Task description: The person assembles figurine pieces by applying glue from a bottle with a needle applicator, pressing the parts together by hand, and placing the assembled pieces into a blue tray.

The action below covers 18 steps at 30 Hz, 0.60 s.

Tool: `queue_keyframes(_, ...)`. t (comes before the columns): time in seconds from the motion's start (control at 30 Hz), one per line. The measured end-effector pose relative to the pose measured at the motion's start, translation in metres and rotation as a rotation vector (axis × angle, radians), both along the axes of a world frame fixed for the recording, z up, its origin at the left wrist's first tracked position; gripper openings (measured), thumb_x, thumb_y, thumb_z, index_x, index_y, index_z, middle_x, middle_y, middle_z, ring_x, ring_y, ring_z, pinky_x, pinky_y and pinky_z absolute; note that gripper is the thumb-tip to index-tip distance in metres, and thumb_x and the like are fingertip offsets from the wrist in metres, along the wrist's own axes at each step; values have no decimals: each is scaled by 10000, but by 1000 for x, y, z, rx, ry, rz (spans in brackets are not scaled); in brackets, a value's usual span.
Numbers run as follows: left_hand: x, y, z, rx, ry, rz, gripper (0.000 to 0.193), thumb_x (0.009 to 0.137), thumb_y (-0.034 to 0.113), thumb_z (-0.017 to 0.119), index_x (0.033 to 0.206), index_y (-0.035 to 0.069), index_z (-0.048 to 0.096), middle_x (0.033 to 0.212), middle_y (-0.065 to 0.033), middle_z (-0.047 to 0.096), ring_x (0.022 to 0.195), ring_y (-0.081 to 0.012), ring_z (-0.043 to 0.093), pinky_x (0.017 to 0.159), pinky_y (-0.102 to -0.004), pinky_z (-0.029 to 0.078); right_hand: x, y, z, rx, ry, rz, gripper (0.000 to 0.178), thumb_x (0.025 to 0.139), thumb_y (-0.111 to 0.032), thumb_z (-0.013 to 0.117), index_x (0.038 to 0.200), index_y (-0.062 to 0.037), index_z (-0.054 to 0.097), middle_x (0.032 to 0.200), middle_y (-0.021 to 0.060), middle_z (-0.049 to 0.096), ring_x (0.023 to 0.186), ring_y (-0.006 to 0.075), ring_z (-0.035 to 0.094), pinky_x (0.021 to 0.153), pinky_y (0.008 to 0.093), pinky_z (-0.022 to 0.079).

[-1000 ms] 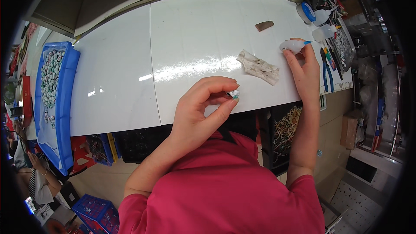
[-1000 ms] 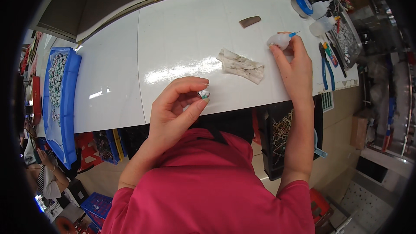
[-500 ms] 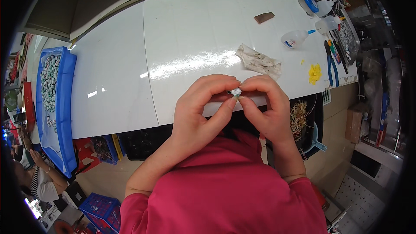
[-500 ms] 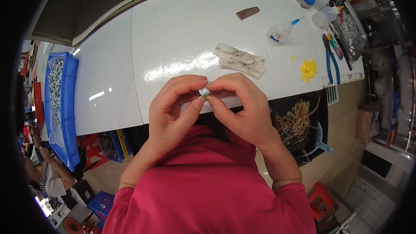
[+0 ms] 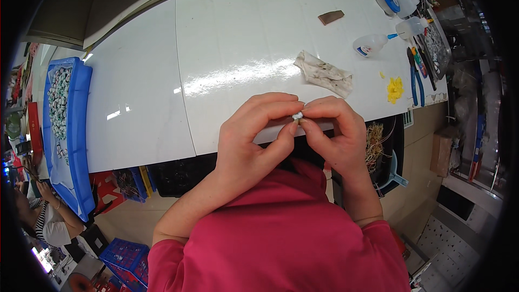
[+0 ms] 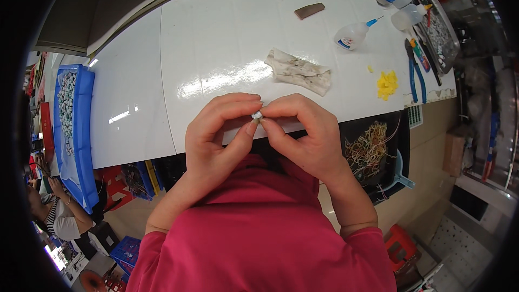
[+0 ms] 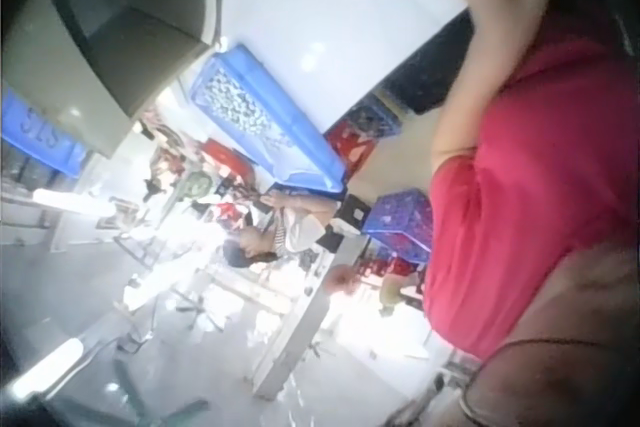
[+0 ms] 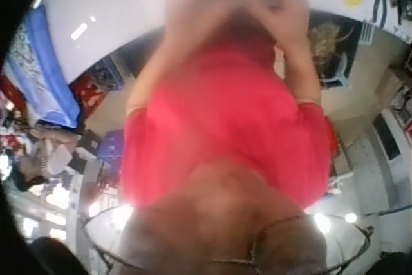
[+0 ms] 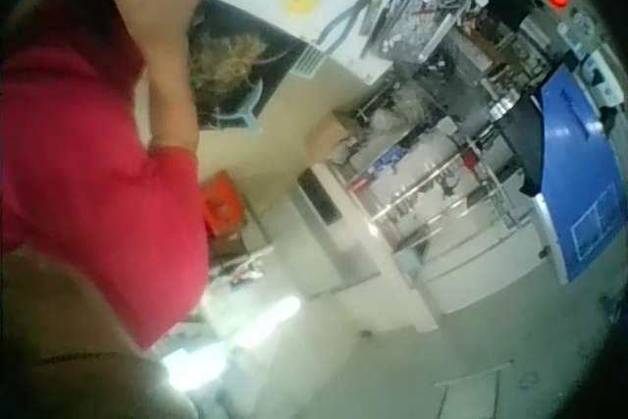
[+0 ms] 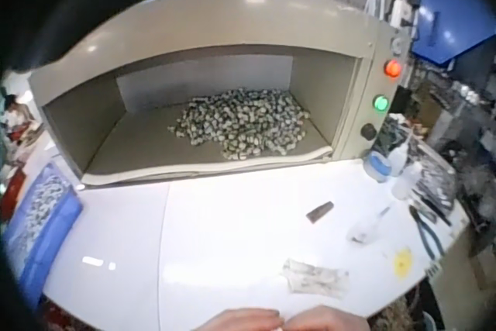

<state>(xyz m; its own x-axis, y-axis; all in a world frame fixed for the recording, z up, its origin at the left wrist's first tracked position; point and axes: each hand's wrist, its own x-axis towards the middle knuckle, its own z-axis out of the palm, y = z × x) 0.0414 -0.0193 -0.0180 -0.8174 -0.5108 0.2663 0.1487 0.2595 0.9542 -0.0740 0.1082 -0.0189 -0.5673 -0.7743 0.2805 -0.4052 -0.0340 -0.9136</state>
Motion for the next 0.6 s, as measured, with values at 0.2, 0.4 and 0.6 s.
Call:
queue_keyframes(0.2, 0, 1, 0, 11, -6, 13, 230, 772, -35, 641, 995, 15, 642, 1034, -121, 630, 963, -229, 627, 795, -299, 527, -1, 0, -2, 3, -1, 12, 146, 772, 17, 665, 900, -26, 610, 857, 66, 645, 760, 157, 630, 681, 251, 492)
queue_keyframes(0.4, 2, 0, -1, -20, -11, 13, 214, 775, -40, 635, 982, 12, 640, 1043, -122, 626, 953, -214, 627, 799, -283, 528, 2, -1, -3, 7, -14, -1, 137, 770, 22, 661, 889, -25, 611, 851, 60, 646, 758, 150, 628, 681, 249, 490)
queue_keyframes(0.6, 4, 4, -1, 208, -31, 12, 410, 782, -45, 631, 1177, 34, 552, 1060, -99, 625, 945, -156, 622, 824, -274, 519, 3, -2, -3, -4, -10, 0, 137, 769, 27, 656, 887, -25, 612, 853, 57, 650, 761, 149, 632, 681, 248, 492)
